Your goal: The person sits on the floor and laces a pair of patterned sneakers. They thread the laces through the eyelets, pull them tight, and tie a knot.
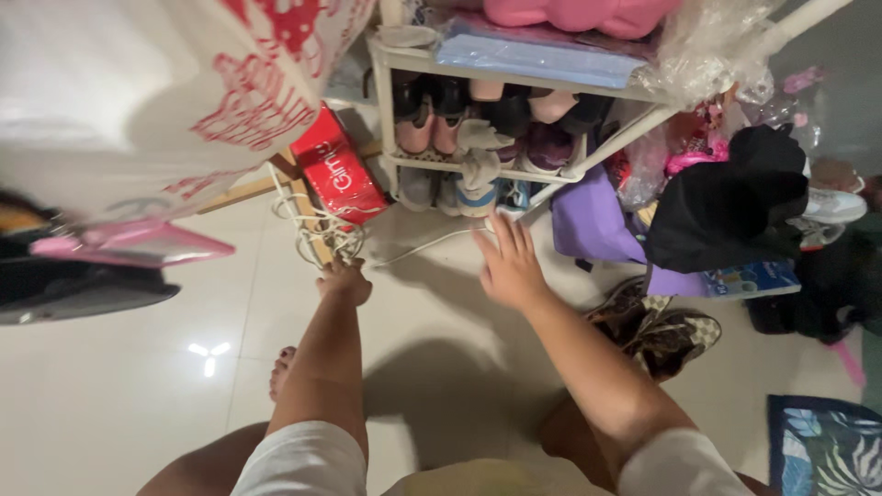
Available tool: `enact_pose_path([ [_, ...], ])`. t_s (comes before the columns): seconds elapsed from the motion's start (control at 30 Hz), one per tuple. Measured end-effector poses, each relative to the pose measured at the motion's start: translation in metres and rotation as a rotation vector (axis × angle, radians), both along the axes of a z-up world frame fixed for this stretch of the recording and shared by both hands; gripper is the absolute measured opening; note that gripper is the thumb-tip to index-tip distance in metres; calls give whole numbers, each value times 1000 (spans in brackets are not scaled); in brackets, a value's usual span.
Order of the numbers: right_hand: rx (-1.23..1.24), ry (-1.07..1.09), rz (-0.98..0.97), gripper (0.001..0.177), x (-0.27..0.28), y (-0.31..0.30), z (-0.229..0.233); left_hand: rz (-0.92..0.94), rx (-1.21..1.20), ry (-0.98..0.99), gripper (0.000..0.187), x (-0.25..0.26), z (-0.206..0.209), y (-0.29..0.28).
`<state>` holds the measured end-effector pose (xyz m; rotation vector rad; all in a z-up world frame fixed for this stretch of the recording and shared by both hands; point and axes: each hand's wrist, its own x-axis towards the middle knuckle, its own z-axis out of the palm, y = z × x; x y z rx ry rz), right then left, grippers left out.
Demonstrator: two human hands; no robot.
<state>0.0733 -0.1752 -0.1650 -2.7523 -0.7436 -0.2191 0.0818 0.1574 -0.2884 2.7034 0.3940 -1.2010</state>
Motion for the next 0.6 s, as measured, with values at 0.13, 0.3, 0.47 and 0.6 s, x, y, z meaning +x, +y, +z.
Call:
enact_pose_path([
  [0.13, 71, 506, -134, 74, -58, -43, -8, 36, 10, 22, 70, 16, -15, 0],
  [0.3, -52, 988, -721, 77, -96, -82, -30, 33, 10, 54, 74, 35, -40, -3],
  [0.47, -183, 754, -883, 58, -107, -129, -71, 63, -2, -13, 79, 45, -79, -3],
  [0.6, -330, 791, -1238, 86, -127, -164, -88, 38, 19, 57, 77, 50, -95, 8],
])
